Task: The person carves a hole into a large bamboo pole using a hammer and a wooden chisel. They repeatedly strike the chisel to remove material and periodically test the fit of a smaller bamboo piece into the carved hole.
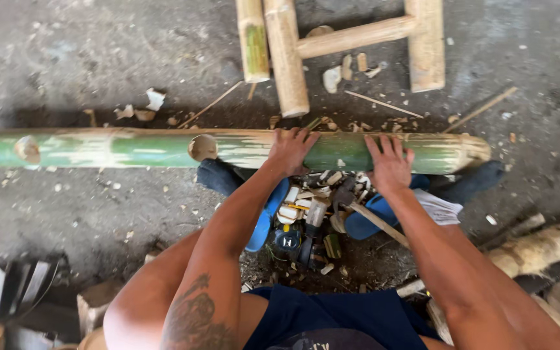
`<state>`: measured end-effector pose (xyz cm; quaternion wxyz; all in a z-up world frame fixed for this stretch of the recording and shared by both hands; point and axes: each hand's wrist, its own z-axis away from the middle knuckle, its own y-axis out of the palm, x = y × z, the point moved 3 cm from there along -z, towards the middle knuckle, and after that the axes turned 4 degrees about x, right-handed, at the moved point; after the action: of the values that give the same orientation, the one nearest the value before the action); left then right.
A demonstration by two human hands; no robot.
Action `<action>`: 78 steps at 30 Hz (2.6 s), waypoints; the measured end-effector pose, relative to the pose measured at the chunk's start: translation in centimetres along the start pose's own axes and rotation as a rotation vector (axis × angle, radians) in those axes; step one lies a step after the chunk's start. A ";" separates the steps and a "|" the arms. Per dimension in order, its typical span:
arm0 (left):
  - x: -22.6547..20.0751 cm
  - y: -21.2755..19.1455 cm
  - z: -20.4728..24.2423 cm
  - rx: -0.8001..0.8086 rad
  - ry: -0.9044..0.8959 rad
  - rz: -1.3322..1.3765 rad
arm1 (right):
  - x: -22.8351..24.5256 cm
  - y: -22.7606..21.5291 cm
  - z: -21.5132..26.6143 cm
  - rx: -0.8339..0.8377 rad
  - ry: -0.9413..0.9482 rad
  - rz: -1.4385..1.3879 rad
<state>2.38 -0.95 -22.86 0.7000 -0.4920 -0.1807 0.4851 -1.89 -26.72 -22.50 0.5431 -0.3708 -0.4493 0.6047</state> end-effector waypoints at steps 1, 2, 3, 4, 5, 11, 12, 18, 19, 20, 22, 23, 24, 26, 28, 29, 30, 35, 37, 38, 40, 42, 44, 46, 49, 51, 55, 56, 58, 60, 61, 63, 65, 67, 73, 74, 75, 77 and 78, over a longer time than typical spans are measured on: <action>0.0 -0.1 -0.1 0.004 0.008 -0.004 | 0.1 -0.1 0.0 0.010 -0.012 0.007; 0.3 -0.1 0.2 0.007 0.017 -0.009 | 0.4 -0.1 -0.1 0.019 -0.024 0.014; 0.1 -0.2 -0.1 -0.007 0.025 -0.020 | 0.0 -0.5 -0.1 0.031 -0.030 0.027; 0.1 -0.3 -0.3 -0.022 0.033 -0.032 | -0.2 -0.9 -0.3 0.027 -0.051 0.052; 0.3 -0.3 -0.5 -0.033 0.053 -0.046 | -0.2 -1.2 -0.7 0.025 -0.062 0.075; 0.6 0.2 -0.8 0.020 0.008 -0.020 | -1.3 -2.0 -2.6 0.235 -0.091 -0.052; 0.7 -0.4 -0.9 -0.012 0.026 -0.044 | -1.4 -2.0 -3.1 0.327 -0.072 -0.069; 0.0 0.8 1.3 -0.016 0.098 -0.046 | -1.1 -0.1 -1.9 0.003 -0.170 0.060; 0.5 0.2 -0.1 0.057 0.058 -0.029 | -1.7 0.0 -2.9 0.104 -0.173 0.043; 0.6 -0.3 -1.3 0.129 0.019 -0.012 | -2.5 -0.2 -4.0 0.205 -0.175 0.026; -0.4 -0.6 -2.7 0.188 -0.038 -0.048 | -3.0 -0.6 -4.4 0.300 -0.170 -0.020; -0.7 -0.6 -3.2 0.213 -0.076 -0.060 | -3.1 -0.9 -4.7 0.283 -0.176 -0.040; -0.8 -0.6 -3.2 0.159 -0.040 -0.055 | -2.9 -1.1 -4.9 0.265 -0.182 -0.061; -0.8 0.2 -1.7 0.072 0.022 -0.042 | -1.3 -0.7 -3.8 0.137 -0.160 0.055; 0.8 1.0 0.7 0.004 0.022 -0.109 | 1.4 0.3 -2.5 0.026 -0.173 0.086; 2.1 1.2 2.5 -0.031 -0.003 -0.140 | 3.6 0.6 -2.4 -0.012 -0.220 0.067; 3.7 1.3 3.8 0.004 -0.065 -0.101 | 5.4 0.7 -2.6 -0.049 -0.267 0.046; 6.9 -0.3 4.0 0.104 -0.105 0.029 | 7.8 -0.6 -5.2 0.243 -0.224 0.094; 5.2 0.4 3.5 0.013 -0.087 0.037 | 6.5 -1.0 -4.7 0.266 -0.218 0.109; 4.2 0.9 3.6 -0.027 -0.077 0.043 | 6.0 -1.2 -4.0 0.256 -0.218 0.104; 3.5 0.8 3.6 -0.019 -0.090 0.040 | 5.5 -1.9 -3.5 0.257 -0.204 0.102; 3.9 0.3 3.8 -0.011 -0.106 0.029 | 5.9 -2.4 -3.6 0.305 -0.177 0.113; 4.0 0.3 3.3 -0.001 -0.120 0.030 | 5.9 -2.9 -3.7 0.274 -0.191 0.138; 2.7 1.9 3.3 -0.033 -0.121 0.020 | 5.3 -2.6 -2.8 0.276 -0.194 0.158; -0.9 3.6 3.8 -0.399 0.129 -0.095 | 3.9 -2.6 -3.0 0.294 -0.152 0.172; -4.3 7.3 4.7 0.103 0.240 0.086 | 3.4 -2.5 -3.4 0.331 -0.118 0.182; -8.9 11.5 7.0 0.066 0.212 0.323 | 2.7 -1.4 -3.0 0.240 -0.118 0.061; -9.6 12.5 7.0 0.120 0.099 0.402 | 2.6 -0.9 -2.5 0.174 -0.133 0.002; -10.2 13.9 6.5 0.035 -0.264 0.652 | 2.0 0.3 -0.8 0.027 -0.126 -0.133; -10.5 14.9 5.7 -0.065 -0.473 0.737 | 0.9 1.7 1.6 -0.144 -0.076 -0.284; -10.9 15.2 5.2 -0.123 -0.498 0.704 | 0.1 3.1 2.8 -0.023 0.028 -0.378; -11.3 15.8 4.8 -0.166 -0.507 0.689 | -0.7 5.9 5.3 0.180 0.119 -0.366; -11.1 15.7 4.8 -0.144 -0.472 0.720 | -0.9 8.7 7.6 0.359 0.097 -0.223; -10.5 13.7 5.1 -0.323 -0.298 0.757 | -1.0 10.6 9.3 0.365 0.091 -0.234; -3.8 1.2 2.9 -0.788 -0.181 1.315 | -1.5 11.5 9.9 0.205 0.172 -0.437; -2.3 -0.2 2.0 -0.693 -0.274 1.641 | -1.7 10.9 9.6 0.202 0.163 -0.532; -1.0 -1.9 1.4 -0.739 -0.222 1.890 | -1.7 10.2 9.4 0.197 0.155 -0.628; 0.7 -4.4 0.3 -0.815 -0.131 2.115 | -1.6 7.5 8.1 -0.027 0.031 -0.767; 1.3 -5.4 -0.3 -0.852 -0.100 2.090 | -1.5 6.0 7.1 -0.135 -0.031 -0.833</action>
<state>5.92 -0.28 -18.60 -0.2818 -0.5805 0.1408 0.7508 -10.24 -29.27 -25.99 0.7088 -0.1831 -0.6076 0.3082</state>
